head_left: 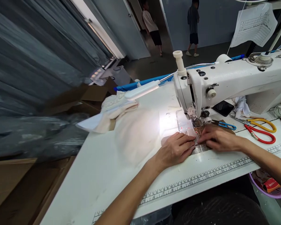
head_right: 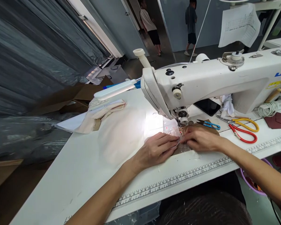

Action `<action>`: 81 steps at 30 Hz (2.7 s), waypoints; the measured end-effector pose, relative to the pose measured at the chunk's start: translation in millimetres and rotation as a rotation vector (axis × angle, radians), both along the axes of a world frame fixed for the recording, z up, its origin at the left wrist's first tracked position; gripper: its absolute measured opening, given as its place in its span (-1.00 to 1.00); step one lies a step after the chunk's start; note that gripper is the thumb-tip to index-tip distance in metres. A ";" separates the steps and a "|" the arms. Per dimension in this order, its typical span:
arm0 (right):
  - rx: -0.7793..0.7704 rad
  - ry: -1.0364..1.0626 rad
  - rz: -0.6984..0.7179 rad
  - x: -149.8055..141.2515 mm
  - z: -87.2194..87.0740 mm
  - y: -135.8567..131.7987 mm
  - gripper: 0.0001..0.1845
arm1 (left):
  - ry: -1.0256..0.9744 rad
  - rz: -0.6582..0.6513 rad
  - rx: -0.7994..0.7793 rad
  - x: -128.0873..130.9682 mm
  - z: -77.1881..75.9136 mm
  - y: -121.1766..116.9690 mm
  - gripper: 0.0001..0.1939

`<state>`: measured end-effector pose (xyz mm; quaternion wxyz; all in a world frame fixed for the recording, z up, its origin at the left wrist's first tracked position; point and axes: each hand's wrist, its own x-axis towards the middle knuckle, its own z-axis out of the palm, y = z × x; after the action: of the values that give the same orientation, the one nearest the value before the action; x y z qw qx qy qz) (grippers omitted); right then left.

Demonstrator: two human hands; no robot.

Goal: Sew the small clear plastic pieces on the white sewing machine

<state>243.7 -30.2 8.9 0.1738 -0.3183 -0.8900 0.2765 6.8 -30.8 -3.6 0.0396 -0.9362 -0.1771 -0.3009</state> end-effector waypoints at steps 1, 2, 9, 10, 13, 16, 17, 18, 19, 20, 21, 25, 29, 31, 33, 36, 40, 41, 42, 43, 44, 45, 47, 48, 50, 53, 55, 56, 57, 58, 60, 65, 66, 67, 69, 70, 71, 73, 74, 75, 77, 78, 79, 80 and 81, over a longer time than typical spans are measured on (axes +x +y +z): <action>0.006 -0.010 -0.023 0.7 0.6 5.6 -0.59 | 0.001 0.006 0.009 0.0 -0.5 0.0 -0.89; 0.026 -0.030 -0.048 1.0 0.5 10.4 -0.58 | 0.003 0.013 0.020 -0.1 -1.0 0.0 -0.89; 0.183 -0.227 -0.115 -8.5 -3.2 11.7 -0.56 | -0.004 0.039 0.070 0.2 -1.7 -1.0 -0.88; 0.199 -0.254 -0.122 -10.8 -1.9 9.8 -0.56 | -0.004 0.041 0.078 0.3 -1.3 -1.1 -0.88; 0.215 -0.323 -0.150 -16.3 2.3 5.7 -0.55 | -0.014 0.042 0.093 -0.1 -1.3 -0.9 -0.89; 0.200 -0.333 -0.176 -17.1 2.2 4.1 -0.55 | -0.016 0.031 0.087 -1.3 -3.4 -0.3 -0.90; 0.194 -0.315 -0.183 -16.1 0.9 3.8 -0.55 | -0.014 0.027 0.084 -1.8 -4.4 -0.1 -0.90; 0.186 -0.289 -0.188 -14.6 -0.8 3.7 -0.55 | -0.013 0.023 0.082 -2.2 -5.3 -0.1 -0.89; 0.176 -0.261 -0.191 -13.0 -2.6 3.5 -0.54 | -0.013 0.022 0.081 -2.6 -6.1 -0.1 -0.89; 0.165 -0.235 -0.191 -11.3 -4.4 3.4 -0.54 | -0.014 0.023 0.079 -2.8 -6.7 -0.1 -0.89; 0.156 -0.214 -0.188 -9.7 -5.9 3.3 -0.54 | -0.016 0.026 0.076 -2.8 -7.1 -0.3 -0.89; 0.162 -0.195 -0.164 -7.7 -7.4 2.8 -0.55 | -0.017 0.030 0.077 -2.3 -6.0 -0.7 -0.90; 0.204 -0.215 -0.169 -10.6 -4.9 1.7 -0.56 | -0.020 0.028 0.099 -1.1 -2.9 -0.5 -0.91; 0.215 -0.223 -0.172 -11.5 -4.7 0.9 -0.56 | -0.025 0.030 0.099 -0.2 -1.8 -0.5 -0.91; 0.220 -0.220 -0.171 -11.0 -5.5 -0.2 -0.56 | -0.033 0.035 0.089 0.7 -1.3 -0.6 -0.91; 0.212 -0.187 -0.179 -8.1 -7.1 -2.2 -0.55 | -0.039 0.043 0.076 1.5 -1.7 -0.9 -0.92; 0.196 -0.157 -0.180 -4.3 -6.8 -4.2 -0.56 | -0.029 0.051 0.074 1.4 -2.7 -1.1 -0.89; 0.194 -0.161 -0.175 -4.0 -6.5 -4.3 -0.57 | -0.028 0.053 0.074 1.2 -2.9 -1.1 -0.89; 0.193 -0.166 -0.171 -3.9 -6.1 -4.3 -0.57 | -0.029 0.053 0.073 1.1 -3.0 -1.1 -0.89; 0.191 -0.170 -0.168 -4.0 -5.8 -4.1 -0.57 | -0.031 0.053 0.071 1.0 -3.1 -1.1 -0.89; 0.188 -0.169 -0.166 -4.1 -5.6 -3.9 -0.57 | -0.034 0.052 0.069 0.9 -3.1 -1.1 -0.89; 0.184 -0.164 -0.166 -4.3 -5.3 -3.8 -0.56 | -0.037 0.051 0.067 0.9 -3.0 -1.1 -0.89; 0.173 -0.147 -0.171 -4.3 -4.7 -4.1 -0.55 | -0.038 0.053 0.064 1.1 -3.0 -1.2 -0.88; 0.166 -0.138 -0.174 -4.2 -4.3 -4.6 -0.54 | -0.039 0.055 0.063 1.3 -3.1 -1.3 -0.88; 0.148 -0.125 -0.175 -3.8 -3.3 -6.2 -0.54 | -0.040 0.061 0.064 1.5 -3.4 -1.4 -0.86; 0.132 -0.110 -0.159 -3.3 -2.6 -9.4 -0.53 | -0.045 0.060 0.068 1.1 -4.4 -1.8 -0.87; 0.136 -0.105 -0.147 -3.7 -3.1 -11.1 -0.54 | -0.040 0.063 0.067 0.2 -5.2 -2.0 -0.86; 0.141 -0.105 -0.138 -4.1 -3.6 -11.8 -0.55 | -0.035 0.067 0.066 -0.4 -5.6 -2.0 -0.86; 0.148 -0.106 -0.128 -4.7 -4.1 -12.4 -0.56 | -0.029 0.074 0.065 -1.0 -6.0 -2.0 -0.85; 0.157 -0.108 -0.120 -5.3 -4.7 -12.9 -0.56 | -0.021 0.078 0.064 -1.5 -6.5 -2.0 -0.84; 0.179 -0.118 -0.105 -6.9 -5.6 -13.8 -0.57 | -0.008 0.082 0.064 -2.1 -7.1 -1.8 -0.82; 0.210 -0.138 -0.095 -9.1 -6.2 -14.5 -0.58 | -0.012 0.087 0.057 -1.3 -5.9 -1.6 -0.83; 0.213 -0.137 -0.095 -9.1 -6.2 -14.4 -0.58 | -0.013 0.083 0.056 -1.6 -4.8 -1.7 -0.84; 0.214 -0.136 -0.095 -8.9 -6.3 -14.3 -0.58 | -0.013 0.079 0.053 -2.3 -3.4 -1.8 -0.86; 0.209 -0.128 -0.099 -8.4 -6.6 -14.1 -0.59 | -0.010 0.082 0.030 -5.4 -0.3 -1.7 -0.88; 0.206 -0.122 -0.102 -8.1 -6.9 -14.1 -0.59 | -0.008 0.093 0.013 -7.5 1.2 -1.4 -0.82; 0.203 -0.115 -0.106 -8.0 -7.3 -14.2 -0.59 | -0.004 0.110 -0.006 -9.9 2.3 -0.9 -0.74; 0.201 -0.104 -0.111 -7.9 -8.4 -14.6 -0.59 | 0.017 0.148 -0.043 -14.6 3.1 0.8 -0.60; 0.202 -0.102 -0.113 -8.0 -8.9 -14.8 -0.59 | 0.036 0.164 -0.057 -16.5 2.6 2.0 -0.55; 0.204 -0.102 -0.116 -8.2 -9.3 -15.1 -0.59 | 0.059 0.178 -0.068 -18.0 1.6 3.4 -0.52; 0.212 -0.100 -0.120 -8.6 -9.8 -15.5 -0.59 | 0.100 0.194 -0.093 -19.7 -1.4 6.0 -0.47; 0.216 -0.098 -0.120 -8.7 -9.9 -15.7 -0.59 | 0.111 0.196 -0.103 -20.1 -2.9 7.0 -0.46; 0.221 -0.094 -0.121 -8.9 -9.9 -15.8 -0.58 | 0.113 0.192 -0.113 -20.2 -4.3 7.8 -0.46; 0.225 -0.091 -0.120 -9.0 -9.8 -15.9 -0.58 | 0.109 0.183 -0.120 -20.2 -5.3 8.4 -0.47; 0.230 -0.088 -0.120 -9.1 -9.8 -16.0 -0.58 | 0.100 0.172 -0.126 -20.1 -6.0 8.7 -0.48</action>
<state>234.6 -46.1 -0.9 0.1861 -0.3610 -0.9018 0.1477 -13.4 -22.1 -9.6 0.0151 -0.9321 -0.2732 -0.2374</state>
